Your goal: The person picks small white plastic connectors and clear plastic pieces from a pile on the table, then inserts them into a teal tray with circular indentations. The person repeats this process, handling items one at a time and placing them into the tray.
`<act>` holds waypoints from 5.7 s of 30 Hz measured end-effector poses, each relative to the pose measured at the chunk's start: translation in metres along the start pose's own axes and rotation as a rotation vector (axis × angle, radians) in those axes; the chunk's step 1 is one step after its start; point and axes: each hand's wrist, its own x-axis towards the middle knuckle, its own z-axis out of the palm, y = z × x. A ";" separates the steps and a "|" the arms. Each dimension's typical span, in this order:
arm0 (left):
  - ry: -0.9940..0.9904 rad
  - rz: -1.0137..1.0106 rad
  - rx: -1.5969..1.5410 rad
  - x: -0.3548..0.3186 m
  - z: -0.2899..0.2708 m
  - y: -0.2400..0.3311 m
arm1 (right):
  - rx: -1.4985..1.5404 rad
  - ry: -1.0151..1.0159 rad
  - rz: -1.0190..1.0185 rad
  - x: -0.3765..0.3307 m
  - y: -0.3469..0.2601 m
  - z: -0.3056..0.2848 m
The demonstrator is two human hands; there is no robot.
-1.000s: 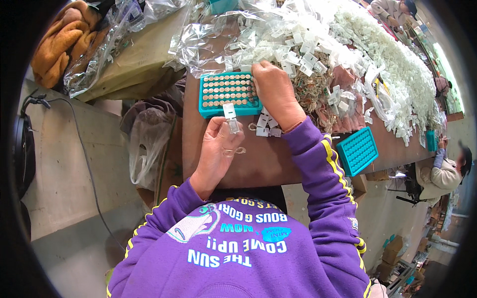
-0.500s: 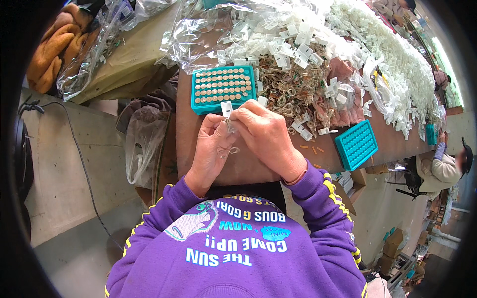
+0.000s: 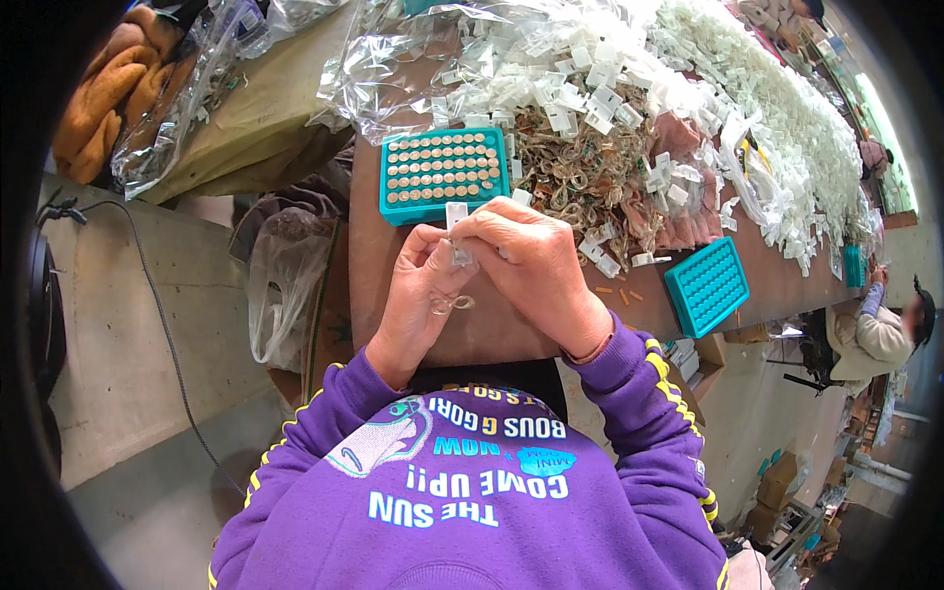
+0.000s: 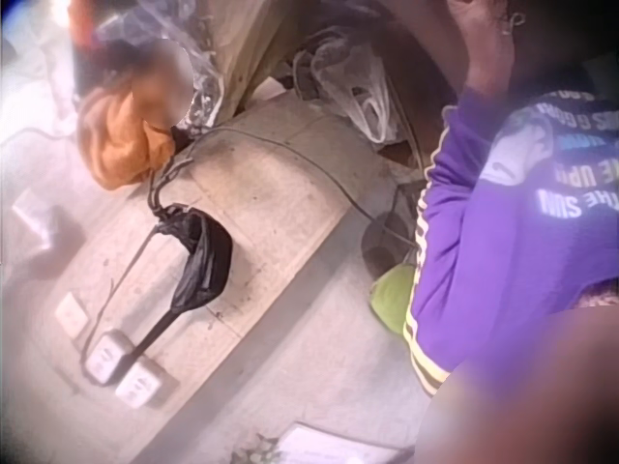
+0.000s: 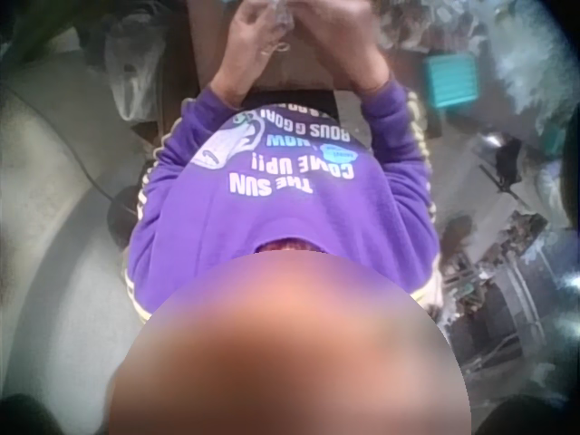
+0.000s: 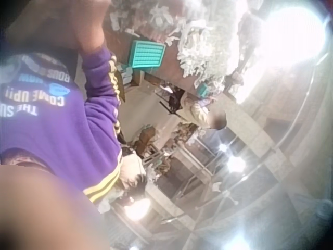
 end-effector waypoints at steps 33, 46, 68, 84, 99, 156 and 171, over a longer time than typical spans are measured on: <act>0.143 -0.042 -0.057 0.001 0.004 0.000 | -0.200 0.131 0.135 0.034 0.041 0.000; 0.105 -0.031 0.104 -0.002 0.006 0.001 | -0.103 -0.042 -0.093 -0.010 0.010 -0.002; 0.039 -0.076 -0.051 -0.006 -0.003 0.003 | 0.032 0.173 0.059 -0.024 0.004 0.016; -0.220 -0.313 -0.305 -0.015 0.012 0.022 | -0.081 0.051 -0.221 -0.023 -0.006 0.006; -0.103 -0.432 -0.381 -0.023 0.021 0.011 | -0.246 0.007 -0.421 -0.028 0.014 -0.005; -0.180 -0.389 -0.162 0.044 0.048 -0.044 | 0.392 0.211 0.769 -0.054 0.078 -0.175; -0.169 -0.421 -0.057 0.043 0.059 -0.039 | -0.158 -0.045 0.213 -0.033 0.011 -0.096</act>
